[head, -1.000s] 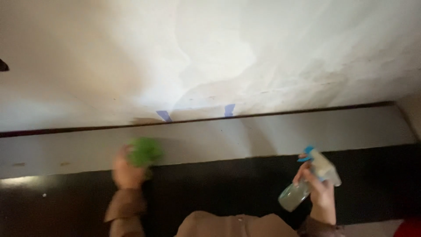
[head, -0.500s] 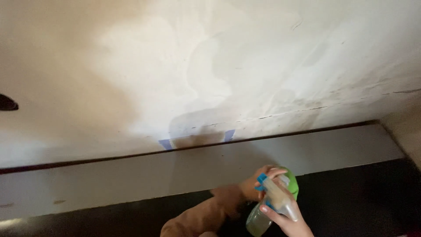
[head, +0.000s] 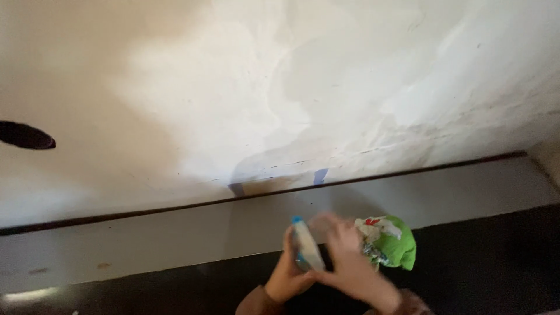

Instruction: Cleaning a long ledge or shelf using a spray bottle and a cloth.

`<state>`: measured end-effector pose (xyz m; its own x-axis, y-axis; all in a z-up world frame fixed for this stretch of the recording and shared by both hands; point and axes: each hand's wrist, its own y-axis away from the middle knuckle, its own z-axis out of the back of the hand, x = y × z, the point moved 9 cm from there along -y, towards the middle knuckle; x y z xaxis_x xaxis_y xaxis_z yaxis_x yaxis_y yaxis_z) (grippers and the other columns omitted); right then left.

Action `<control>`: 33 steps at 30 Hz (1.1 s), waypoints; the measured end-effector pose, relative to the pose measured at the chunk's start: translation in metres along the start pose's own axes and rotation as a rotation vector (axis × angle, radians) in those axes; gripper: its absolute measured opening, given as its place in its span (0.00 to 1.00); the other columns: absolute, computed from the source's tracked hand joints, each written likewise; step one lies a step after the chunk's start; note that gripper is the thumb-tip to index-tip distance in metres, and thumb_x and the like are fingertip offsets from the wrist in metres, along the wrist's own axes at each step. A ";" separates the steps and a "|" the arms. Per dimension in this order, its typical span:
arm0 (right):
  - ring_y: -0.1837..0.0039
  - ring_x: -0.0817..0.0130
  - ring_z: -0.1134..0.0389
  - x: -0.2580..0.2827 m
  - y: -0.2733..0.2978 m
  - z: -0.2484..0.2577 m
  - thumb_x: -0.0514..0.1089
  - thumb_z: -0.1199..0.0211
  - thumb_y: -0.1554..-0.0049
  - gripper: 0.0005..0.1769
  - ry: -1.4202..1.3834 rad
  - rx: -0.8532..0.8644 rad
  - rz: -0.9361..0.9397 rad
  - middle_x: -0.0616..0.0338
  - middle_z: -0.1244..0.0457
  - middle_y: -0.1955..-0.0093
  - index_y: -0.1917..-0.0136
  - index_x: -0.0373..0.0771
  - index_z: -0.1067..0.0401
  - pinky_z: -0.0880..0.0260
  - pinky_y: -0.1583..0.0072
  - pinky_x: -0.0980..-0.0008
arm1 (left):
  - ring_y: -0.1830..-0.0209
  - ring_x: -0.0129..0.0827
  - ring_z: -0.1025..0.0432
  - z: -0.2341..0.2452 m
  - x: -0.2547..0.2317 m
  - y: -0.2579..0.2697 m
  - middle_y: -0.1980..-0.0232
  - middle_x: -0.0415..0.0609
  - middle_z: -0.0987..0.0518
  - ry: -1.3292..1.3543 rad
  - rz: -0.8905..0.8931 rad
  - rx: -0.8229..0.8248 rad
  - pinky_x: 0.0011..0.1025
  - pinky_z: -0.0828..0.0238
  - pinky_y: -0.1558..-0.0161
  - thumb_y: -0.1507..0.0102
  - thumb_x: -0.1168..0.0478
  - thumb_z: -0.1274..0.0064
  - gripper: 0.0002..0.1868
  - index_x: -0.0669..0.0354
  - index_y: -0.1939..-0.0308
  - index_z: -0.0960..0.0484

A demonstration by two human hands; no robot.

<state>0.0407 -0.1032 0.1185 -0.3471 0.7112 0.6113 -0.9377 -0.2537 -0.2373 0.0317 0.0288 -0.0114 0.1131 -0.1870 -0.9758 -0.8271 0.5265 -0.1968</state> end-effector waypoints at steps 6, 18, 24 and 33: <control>0.20 0.37 0.62 -0.090 0.002 0.022 0.77 0.28 0.61 0.65 0.478 0.228 -0.492 0.46 0.61 0.21 0.20 0.60 0.55 0.57 0.28 0.33 | 0.53 0.45 0.27 0.083 0.024 0.056 0.48 0.64 0.28 0.439 0.254 -0.390 0.46 0.22 0.52 0.45 0.69 0.35 0.65 0.39 0.20 0.69; 0.30 0.31 0.41 -0.168 0.039 0.031 0.65 0.20 0.62 0.64 0.481 0.013 -0.875 0.38 0.48 0.26 0.19 0.63 0.50 0.28 0.40 0.42 | 0.66 0.37 0.24 0.187 -0.008 0.128 0.60 0.54 0.24 -0.086 0.043 -0.859 0.39 0.22 0.63 0.53 0.73 0.36 0.61 0.49 0.22 0.55; 0.34 0.53 0.33 -0.097 0.008 -0.052 0.52 0.27 0.55 0.26 0.431 -0.090 -0.247 0.60 0.34 0.39 0.42 0.56 0.27 0.30 0.35 0.57 | 0.63 0.37 0.22 0.148 -0.094 0.074 0.62 0.53 0.20 -0.309 0.152 -0.821 0.39 0.21 0.58 0.51 0.71 0.37 0.57 0.52 0.23 0.52; 0.31 0.46 0.38 -0.030 0.091 -0.085 0.54 0.28 0.48 0.35 -0.017 0.447 0.326 0.47 0.41 0.26 0.28 0.67 0.30 0.32 0.37 0.50 | 0.59 0.37 0.21 0.119 -0.121 0.008 0.55 0.54 0.20 -0.257 -0.034 -0.596 0.40 0.18 0.60 0.46 0.69 0.40 0.57 0.57 0.20 0.59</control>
<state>-0.0332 -0.0920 0.0140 -0.6174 0.5395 0.5724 -0.6946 -0.7155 -0.0749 0.0764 0.1547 0.0942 0.2115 0.0476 -0.9762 -0.9761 -0.0404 -0.2135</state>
